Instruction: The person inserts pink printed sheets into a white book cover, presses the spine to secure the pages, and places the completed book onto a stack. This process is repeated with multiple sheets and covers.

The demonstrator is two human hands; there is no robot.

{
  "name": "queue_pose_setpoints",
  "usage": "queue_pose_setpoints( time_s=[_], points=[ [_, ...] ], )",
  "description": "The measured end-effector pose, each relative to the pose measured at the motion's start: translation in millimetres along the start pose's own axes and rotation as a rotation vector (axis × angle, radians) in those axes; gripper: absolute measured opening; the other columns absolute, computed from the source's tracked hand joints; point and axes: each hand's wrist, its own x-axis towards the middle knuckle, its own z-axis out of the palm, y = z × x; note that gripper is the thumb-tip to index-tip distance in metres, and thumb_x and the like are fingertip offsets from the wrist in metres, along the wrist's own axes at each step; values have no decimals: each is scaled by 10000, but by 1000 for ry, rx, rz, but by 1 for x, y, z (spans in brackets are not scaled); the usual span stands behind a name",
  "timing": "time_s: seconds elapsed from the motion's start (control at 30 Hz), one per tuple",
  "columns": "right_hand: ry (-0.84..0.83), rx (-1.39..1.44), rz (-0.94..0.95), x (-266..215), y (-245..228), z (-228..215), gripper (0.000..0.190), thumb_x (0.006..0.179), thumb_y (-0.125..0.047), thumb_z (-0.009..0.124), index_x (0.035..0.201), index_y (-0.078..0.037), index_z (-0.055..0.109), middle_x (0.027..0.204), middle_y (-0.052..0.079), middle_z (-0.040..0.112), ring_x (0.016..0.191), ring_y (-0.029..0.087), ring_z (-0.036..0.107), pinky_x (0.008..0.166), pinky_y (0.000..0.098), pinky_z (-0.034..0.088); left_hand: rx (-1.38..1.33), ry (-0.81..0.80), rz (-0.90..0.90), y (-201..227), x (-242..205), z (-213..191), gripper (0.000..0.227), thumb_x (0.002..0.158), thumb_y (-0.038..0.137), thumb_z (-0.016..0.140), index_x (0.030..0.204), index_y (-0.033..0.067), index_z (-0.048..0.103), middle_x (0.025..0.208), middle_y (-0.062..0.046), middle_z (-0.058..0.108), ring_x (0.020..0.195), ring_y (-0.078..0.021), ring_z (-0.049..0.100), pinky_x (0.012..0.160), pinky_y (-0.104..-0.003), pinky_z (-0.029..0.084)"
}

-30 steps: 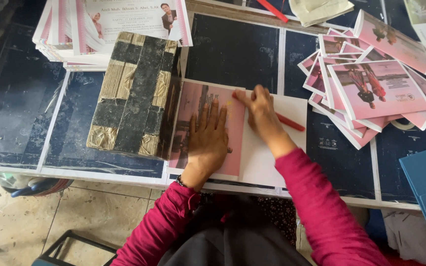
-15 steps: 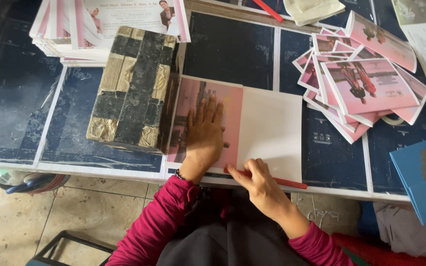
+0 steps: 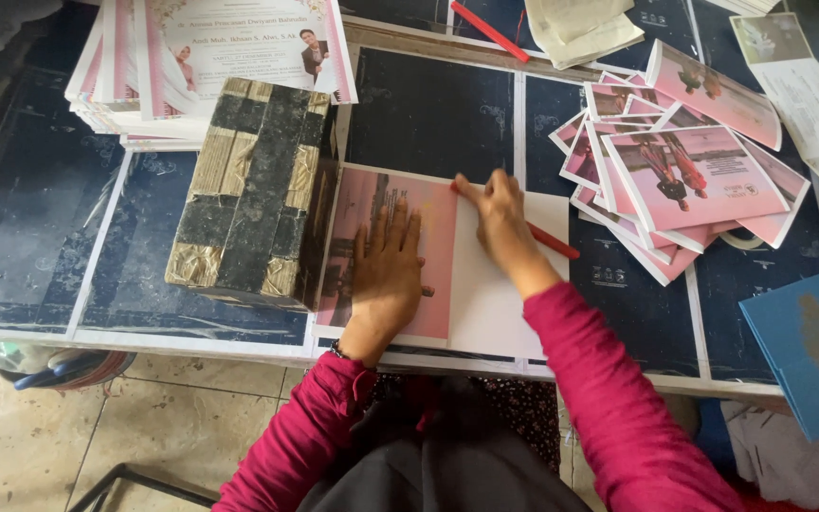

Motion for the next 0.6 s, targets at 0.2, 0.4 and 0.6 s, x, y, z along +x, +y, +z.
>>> queue_pose_setpoints(
  time_s=[0.2, 0.4, 0.6],
  points=[
    [-37, 150, 159, 52, 51, 19, 381, 945, -13, 668, 1271, -185, 766, 983, 90, 544, 933, 347, 647, 828, 467, 550, 41, -15, -17, 5, -1, -8, 699, 988, 310, 624, 1613, 119, 378, 1716, -148, 271, 1571, -368, 247, 1249, -555, 127],
    [5, 392, 357, -43, -53, -73, 79, 949, -97, 641, 1005, -49, 669, 827, 260, 641, 863, 518, 668, 711, 565, 524, -27, -34, -12, -13, 4, 23, 784, 957, 488, 593, 1617, 124, 377, 1735, -134, 235, 1584, -357, 219, 1267, -529, 81],
    [-48, 1003, 827, -95, -103, -34, 376, 859, -164, 809, 1156, -28, 622, 679, 82, 641, 482, 162, 572, 376, 292, 443, -171, 113, -35, -8, 0, -1, 463, 1042, 223, 512, 1474, 58, 541, 1601, -153, 461, 1480, -352, 439, 1211, -558, 291]
  ],
)
